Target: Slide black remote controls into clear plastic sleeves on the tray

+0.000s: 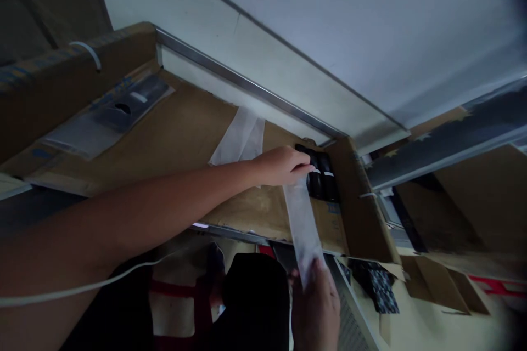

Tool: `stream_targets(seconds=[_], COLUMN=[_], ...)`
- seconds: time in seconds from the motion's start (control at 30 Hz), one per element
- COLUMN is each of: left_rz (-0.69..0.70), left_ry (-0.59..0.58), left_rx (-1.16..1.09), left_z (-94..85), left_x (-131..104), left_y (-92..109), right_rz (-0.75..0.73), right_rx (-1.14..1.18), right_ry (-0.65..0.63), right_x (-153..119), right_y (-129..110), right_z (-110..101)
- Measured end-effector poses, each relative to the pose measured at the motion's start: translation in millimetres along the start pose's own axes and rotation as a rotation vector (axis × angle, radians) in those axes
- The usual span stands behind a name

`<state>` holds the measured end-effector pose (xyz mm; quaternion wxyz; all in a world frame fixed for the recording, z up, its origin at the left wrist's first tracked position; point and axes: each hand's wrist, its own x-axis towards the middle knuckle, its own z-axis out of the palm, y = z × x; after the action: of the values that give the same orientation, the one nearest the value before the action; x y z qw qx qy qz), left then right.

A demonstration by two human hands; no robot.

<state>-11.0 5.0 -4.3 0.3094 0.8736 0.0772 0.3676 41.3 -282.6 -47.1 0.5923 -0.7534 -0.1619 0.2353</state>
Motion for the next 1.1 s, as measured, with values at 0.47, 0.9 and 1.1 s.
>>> stream_targets(seconds=[0.47,0.9,1.1], left_rz=[-0.328,-0.373,0.09], left_ry=[0.518,0.458,0.082], left_rx=[0.138,0.52,0.511], left_z=[-53.5,-79.5,-53.1], left_x=[15.6,7.3,2.4], left_y=[-40.9,-62.2,-18.4], right_rz=[-0.317,-0.31,-0.331], right_rx=[-0.089,-0.112,-0.091], right_ry=[-0.042,-0.204,-0.199], right_x=[103.1,127.5,126.6], right_y=[-70.6,-65.8,-66.5], right_z=[66.0,84.9,85.4])
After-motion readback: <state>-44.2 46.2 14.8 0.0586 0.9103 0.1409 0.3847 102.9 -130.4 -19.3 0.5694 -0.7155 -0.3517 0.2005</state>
